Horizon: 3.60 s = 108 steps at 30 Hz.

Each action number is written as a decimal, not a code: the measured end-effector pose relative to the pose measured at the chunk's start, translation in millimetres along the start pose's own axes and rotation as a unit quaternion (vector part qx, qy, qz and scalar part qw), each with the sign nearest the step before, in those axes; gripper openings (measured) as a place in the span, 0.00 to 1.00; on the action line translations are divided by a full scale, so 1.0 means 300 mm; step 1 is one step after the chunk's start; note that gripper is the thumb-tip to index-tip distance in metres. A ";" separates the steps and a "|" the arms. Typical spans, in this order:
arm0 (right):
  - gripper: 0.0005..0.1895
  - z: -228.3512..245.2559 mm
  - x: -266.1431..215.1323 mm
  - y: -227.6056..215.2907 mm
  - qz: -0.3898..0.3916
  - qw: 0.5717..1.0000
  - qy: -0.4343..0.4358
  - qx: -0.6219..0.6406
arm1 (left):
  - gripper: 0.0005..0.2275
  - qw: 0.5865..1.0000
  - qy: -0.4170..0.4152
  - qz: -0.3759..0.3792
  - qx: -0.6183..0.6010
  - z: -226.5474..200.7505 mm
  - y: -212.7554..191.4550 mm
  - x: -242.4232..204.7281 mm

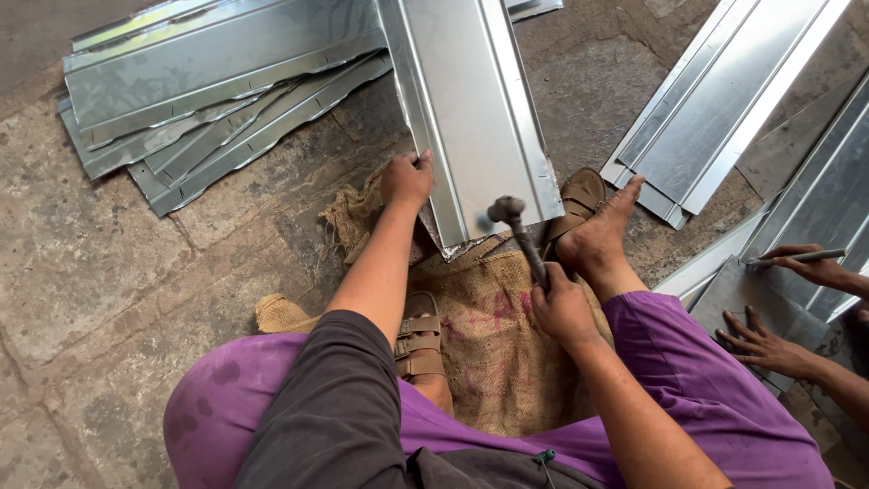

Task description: The person sits on the floor and uses a hammer to strike a metal sheet placed on a burlap sack. They repeatedly adjust the sheet's position and hammer along its length, working on multiple sheets from a nearby stack.

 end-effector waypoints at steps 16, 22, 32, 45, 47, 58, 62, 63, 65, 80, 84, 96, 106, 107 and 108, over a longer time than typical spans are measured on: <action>0.12 0.145 -0.005 -0.040 0.104 0.982 0.134 0.083 | 0.26 0.993 -0.015 0.021 0.112 -0.111 -0.029 0.096; 0.05 0.346 -0.013 -0.371 -0.136 0.935 -0.233 0.232 | 0.27 0.996 -0.012 0.045 0.074 -0.087 0.000 0.130; 0.01 0.361 0.042 -0.028 -0.186 0.961 -0.198 0.051 | 0.29 0.992 -0.038 0.114 0.032 -0.083 0.011 0.128; 0.11 0.400 0.032 -0.391 -0.272 0.732 -0.416 0.466 | 0.29 0.994 -0.031 0.107 0.013 -0.005 0.113 0.218; 0.10 0.399 0.038 -0.275 -0.274 0.799 -0.383 0.373 | 0.30 0.997 0.012 0.081 0.008 0.006 0.141 0.246; 0.10 0.414 0.066 -0.226 -0.120 0.883 -0.295 0.346 | 0.33 0.994 0.056 0.089 -0.014 0.092 0.267 0.388; 0.11 0.386 0.037 -0.222 -0.215 0.773 -0.386 0.456 | 0.32 0.993 0.042 0.105 -0.026 0.094 0.269 0.363; 0.11 0.381 0.046 -0.163 -0.215 0.817 -0.364 0.391 | 0.32 0.993 0.032 0.113 -0.032 0.099 0.273 0.352; 0.12 0.384 0.104 -0.012 -0.134 0.930 -0.289 0.185 | 0.32 0.994 0.050 0.099 -0.017 0.075 0.253 0.359; 0.11 0.385 0.070 -0.112 -0.226 0.844 -0.346 0.341 | 0.32 0.993 0.069 0.090 -0.028 0.085 0.271 0.370; 0.16 0.298 0.166 0.135 0.030 0.986 -0.162 0.009 | 0.33 0.993 0.071 0.097 0.000 0.089 0.286 0.390; 0.13 0.368 -0.024 -0.171 -0.259 0.743 -0.390 0.478 | 0.33 0.991 0.022 0.125 -0.042 0.034 0.186 0.290; 0.07 0.414 0.086 -0.123 -0.124 0.967 -0.202 0.094 | 0.33 0.993 0.050 0.104 -0.012 0.048 0.205 0.306; 0.03 0.417 0.054 -0.162 -0.140 0.950 -0.223 0.167 | 0.33 0.993 0.046 0.106 -0.002 0.055 0.221 0.300; 0.02 0.417 0.038 -0.193 -0.156 0.924 -0.251 0.242 | 0.33 0.994 0.044 0.100 0.006 0.044 0.211 0.318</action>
Point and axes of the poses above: each hand's wrist, its own x-axis towards the middle knuckle, its own y-axis out of the palm, z = x × y, the point moved 7 cm from there along x, towards the middle knuckle, and after that the axes turned 2 degrees about -z, right-handed, at the moved point
